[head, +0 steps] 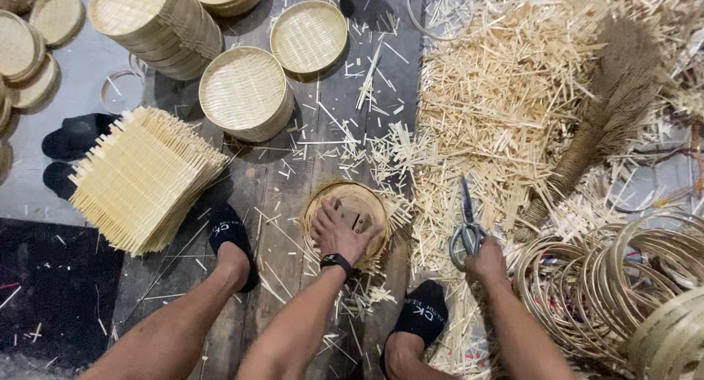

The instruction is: The person repeatedly places a circular wooden mold over a square woven bamboo mat, then uses shears to trim the excess bamboo strips flush with the mold's edge. After each trim, the person removes the mold and sets the finished circular base aside, then repeats the process with a new mat.

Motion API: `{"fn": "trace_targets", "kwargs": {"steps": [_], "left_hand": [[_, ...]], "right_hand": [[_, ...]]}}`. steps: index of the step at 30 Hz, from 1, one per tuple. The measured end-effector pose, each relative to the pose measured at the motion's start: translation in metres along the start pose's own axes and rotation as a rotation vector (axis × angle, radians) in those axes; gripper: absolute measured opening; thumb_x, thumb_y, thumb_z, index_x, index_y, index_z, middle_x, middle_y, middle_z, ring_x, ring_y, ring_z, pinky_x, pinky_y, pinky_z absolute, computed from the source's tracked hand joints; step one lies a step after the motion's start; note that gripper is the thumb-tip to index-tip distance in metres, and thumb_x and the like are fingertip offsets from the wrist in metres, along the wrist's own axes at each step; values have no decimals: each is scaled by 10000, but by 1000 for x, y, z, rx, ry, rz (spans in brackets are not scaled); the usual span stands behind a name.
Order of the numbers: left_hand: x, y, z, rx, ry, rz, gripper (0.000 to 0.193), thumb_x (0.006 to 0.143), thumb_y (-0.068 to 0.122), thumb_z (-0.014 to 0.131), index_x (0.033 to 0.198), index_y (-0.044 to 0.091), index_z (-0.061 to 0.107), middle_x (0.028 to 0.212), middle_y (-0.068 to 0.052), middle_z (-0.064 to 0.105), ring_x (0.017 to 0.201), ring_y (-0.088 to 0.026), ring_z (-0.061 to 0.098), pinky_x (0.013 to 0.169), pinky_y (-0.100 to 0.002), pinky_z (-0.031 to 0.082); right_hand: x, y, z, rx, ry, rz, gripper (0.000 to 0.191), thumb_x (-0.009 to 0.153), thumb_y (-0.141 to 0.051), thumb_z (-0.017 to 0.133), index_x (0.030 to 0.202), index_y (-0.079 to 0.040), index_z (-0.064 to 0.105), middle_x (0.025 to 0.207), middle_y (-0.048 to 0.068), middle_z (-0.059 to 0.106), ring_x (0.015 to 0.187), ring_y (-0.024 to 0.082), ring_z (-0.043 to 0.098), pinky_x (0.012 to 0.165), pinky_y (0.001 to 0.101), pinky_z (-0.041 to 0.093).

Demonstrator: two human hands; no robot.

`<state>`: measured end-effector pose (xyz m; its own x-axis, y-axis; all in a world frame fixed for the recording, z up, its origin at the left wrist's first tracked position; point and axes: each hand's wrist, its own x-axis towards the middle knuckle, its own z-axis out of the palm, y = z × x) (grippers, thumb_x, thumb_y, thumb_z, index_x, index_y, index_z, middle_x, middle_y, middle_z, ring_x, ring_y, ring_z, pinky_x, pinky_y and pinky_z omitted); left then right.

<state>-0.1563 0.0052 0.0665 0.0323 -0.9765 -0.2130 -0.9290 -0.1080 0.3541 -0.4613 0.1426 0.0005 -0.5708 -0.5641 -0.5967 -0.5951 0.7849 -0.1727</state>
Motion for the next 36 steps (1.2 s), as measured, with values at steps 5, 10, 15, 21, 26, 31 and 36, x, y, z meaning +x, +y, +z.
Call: {"fn": "trace_targets", "kwargs": {"steps": [5, 10, 15, 21, 26, 31, 36], "left_hand": [[2, -9, -8, -131, -43, 137, 1090, 698, 753, 733, 1517, 163, 322, 1274, -167, 497, 1201, -318, 476, 1067, -531, 388], [-7, -21, 3, 15, -44, 555, 1199, 511, 501, 908, 1488, 98, 340, 1254, -221, 481, 1173, -396, 458, 1058, -575, 335], [-16, -22, 12, -72, -76, 574, 1212, 510, 394, 935, 1525, 108, 337, 1249, -209, 499, 1173, -417, 456, 1038, -570, 332], [-29, -21, 13, -116, -121, 629, 1206, 555, 398, 956, 1537, 98, 323, 1236, -202, 499, 1175, -408, 460, 1042, -566, 329], [-26, -22, 12, -89, -141, 668, 1249, 477, 352, 949, 1526, 90, 323, 1228, -195, 502, 1174, -404, 464, 1052, -565, 321], [-23, -23, 6, -112, -196, 695, 1198, 499, 340, 953, 1496, 84, 341, 1232, -195, 495, 1186, -413, 456, 1039, -563, 328], [-8, -35, 4, -40, -248, 852, 1179, 498, 324, 950, 1498, 110, 362, 1288, -193, 493, 1230, -414, 455, 1049, -557, 345]], "right_hand": [[11, 15, 16, 421, -153, -148, 463, 687, -189, 822, 1086, 1, 686, 932, 190, 762, 817, 316, 745, 815, 447, 603], [-28, 22, 31, 307, -112, -118, 560, 841, -494, 822, 968, 30, 670, 839, 213, 741, 799, 348, 711, 765, 476, 596], [-50, -19, 13, -42, 190, -537, 662, 795, -583, 718, 1165, -39, 649, 1053, 215, 671, 978, 376, 652, 805, 494, 546], [-31, -50, 11, -413, 122, -491, 558, 880, -475, 648, 1196, -17, 609, 1057, 180, 618, 959, 296, 624, 810, 434, 573], [-26, -50, 4, -447, 104, -506, 397, 906, -383, 615, 1137, -62, 655, 1022, 163, 626, 930, 272, 629, 791, 441, 569], [-21, -67, 6, -595, 132, -475, 599, 963, -587, 589, 1060, -2, 673, 983, 156, 635, 936, 258, 621, 839, 405, 547], [-15, -60, -2, -489, 119, -590, 423, 926, -425, 580, 1128, -70, 689, 978, 147, 650, 889, 247, 616, 778, 401, 564]]}}
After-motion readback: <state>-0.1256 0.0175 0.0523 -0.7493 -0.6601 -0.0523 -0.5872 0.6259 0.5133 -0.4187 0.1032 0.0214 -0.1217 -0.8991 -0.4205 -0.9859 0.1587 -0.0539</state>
